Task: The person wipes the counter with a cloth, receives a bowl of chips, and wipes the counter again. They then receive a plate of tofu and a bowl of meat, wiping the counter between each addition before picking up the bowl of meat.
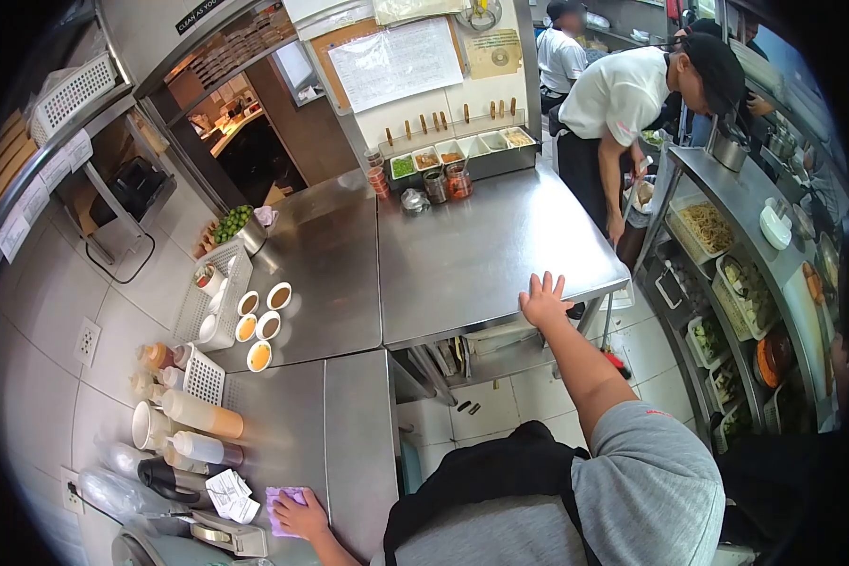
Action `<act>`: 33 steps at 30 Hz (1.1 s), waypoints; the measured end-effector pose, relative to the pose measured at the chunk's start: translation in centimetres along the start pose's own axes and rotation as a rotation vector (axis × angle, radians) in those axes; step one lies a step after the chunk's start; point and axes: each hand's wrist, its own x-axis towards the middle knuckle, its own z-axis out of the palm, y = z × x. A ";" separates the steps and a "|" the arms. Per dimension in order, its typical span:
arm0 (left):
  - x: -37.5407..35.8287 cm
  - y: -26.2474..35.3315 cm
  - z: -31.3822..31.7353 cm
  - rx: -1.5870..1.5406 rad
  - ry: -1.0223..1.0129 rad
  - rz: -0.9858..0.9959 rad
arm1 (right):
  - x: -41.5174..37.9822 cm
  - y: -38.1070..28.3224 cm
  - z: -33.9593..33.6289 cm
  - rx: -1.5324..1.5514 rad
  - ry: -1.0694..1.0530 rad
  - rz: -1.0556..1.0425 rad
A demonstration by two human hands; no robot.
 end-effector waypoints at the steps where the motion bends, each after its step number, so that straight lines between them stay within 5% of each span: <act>1: 0.0 0.0 0.0 -0.001 0.003 -0.001 | 0.0 0.0 -0.1 -0.004 -0.006 0.002; 33: 0.2 -0.4 0.6 0.037 0.014 0.007 | -0.2 -0.2 -0.9 -0.008 -0.079 0.021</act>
